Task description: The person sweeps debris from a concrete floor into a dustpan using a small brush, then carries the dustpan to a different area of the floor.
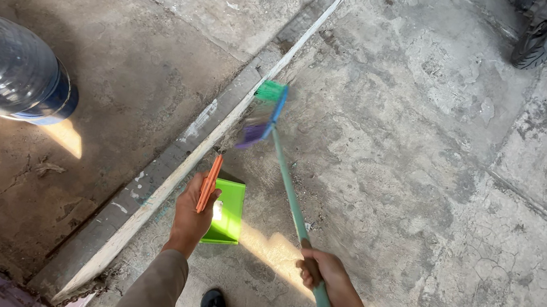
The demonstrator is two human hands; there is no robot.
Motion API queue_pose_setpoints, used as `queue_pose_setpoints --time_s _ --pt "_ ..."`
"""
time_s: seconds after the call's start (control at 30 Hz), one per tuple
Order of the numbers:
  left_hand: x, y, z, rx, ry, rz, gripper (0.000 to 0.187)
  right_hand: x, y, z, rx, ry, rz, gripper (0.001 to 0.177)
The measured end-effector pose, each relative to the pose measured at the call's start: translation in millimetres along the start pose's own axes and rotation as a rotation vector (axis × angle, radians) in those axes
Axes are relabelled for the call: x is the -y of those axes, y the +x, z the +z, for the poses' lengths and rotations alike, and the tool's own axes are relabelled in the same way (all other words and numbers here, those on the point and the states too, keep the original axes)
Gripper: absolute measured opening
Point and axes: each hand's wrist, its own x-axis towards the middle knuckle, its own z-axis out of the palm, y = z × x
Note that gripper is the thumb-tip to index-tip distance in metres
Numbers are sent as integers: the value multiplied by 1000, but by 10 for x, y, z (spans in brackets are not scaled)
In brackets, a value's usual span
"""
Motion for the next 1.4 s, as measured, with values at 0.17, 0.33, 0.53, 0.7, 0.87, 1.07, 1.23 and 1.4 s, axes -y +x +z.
queue_pose_setpoints --time_s 0.17,0.33,0.53,0.7,0.87,1.07,1.23,1.4 --pt "16 -31 56 4 11 8 30 -197 613 -99 182 254 70 15" --pt "48 -42 12 6 56 4 32 -697 502 -738 -36 -103 101 31" --pt "49 -58 68 9 -32 -9 32 -789 -55 -685 -219 -411 -6 54" --pt "-17 -12 237 3 73 36 31 -386 -326 -398 -163 -437 -71 49" --pt "-80 -20 226 -16 100 48 41 -156 171 -277 1 -252 -89 48" --pt "-118 -111 87 -2 29 41 35 -401 232 -1167 -18 -212 54 50" --pt "-167 -135 71 22 92 -31 32 -731 -257 -1592 -190 -361 109 57" --pt "-87 -168 137 -10 56 37 34 -398 -702 -1268 -240 -374 125 58"
